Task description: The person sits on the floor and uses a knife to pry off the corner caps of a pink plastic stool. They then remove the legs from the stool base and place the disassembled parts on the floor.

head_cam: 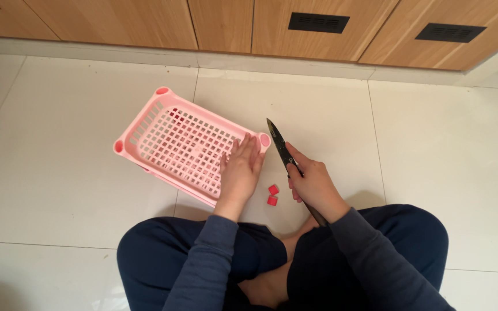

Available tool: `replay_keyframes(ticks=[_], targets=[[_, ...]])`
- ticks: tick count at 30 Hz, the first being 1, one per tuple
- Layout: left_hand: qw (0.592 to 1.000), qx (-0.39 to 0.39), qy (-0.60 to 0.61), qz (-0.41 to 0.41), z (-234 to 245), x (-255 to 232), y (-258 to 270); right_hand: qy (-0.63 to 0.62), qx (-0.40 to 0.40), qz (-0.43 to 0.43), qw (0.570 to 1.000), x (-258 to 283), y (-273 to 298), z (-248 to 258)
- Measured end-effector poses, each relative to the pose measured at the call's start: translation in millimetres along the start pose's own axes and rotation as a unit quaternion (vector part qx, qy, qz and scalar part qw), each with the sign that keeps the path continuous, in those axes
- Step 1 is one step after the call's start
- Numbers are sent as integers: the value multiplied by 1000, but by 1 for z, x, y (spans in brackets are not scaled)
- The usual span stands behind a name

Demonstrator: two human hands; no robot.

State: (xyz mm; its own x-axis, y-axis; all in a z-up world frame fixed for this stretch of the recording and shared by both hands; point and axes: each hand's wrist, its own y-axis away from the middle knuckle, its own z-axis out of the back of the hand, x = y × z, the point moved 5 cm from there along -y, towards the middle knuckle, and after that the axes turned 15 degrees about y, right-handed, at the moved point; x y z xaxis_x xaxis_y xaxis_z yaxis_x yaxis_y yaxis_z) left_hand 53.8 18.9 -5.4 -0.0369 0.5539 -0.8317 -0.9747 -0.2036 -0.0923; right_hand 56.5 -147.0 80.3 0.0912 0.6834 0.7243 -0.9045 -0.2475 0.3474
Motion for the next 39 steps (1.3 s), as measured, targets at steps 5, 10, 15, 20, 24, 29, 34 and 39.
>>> replay_keyframes(ticks=[5, 10, 15, 20, 24, 29, 34, 39], targets=[[1000, 2, -6, 15, -1, -2, 4, 39, 0, 11, 999, 0, -1, -3], [999, 5, -42, 0, 2, -6, 1, 85, -28, 36, 995, 6, -1, -4], [997, 63, -22, 26, -2, -5, 1, 105, -38, 54, 992, 7, 0, -8], [997, 71, -20, 22, 1, -4, 0, 88, -53, 62, 993, 4, -4, -14], [997, 73, -2, 24, -3, -2, 3, -20, -7, 37, 999, -11, -7, -21], [996, 84, -20, 25, -3, -1, 2, -167, 46, -2, 985, -23, -11, -33], [996, 89, -23, 17, -3, 0, 1, -227, 85, -4, 970, -33, -10, -30], [994, 105, -8, 24, -6, 5, 4, -294, 71, -18, 953, -43, -8, -43]])
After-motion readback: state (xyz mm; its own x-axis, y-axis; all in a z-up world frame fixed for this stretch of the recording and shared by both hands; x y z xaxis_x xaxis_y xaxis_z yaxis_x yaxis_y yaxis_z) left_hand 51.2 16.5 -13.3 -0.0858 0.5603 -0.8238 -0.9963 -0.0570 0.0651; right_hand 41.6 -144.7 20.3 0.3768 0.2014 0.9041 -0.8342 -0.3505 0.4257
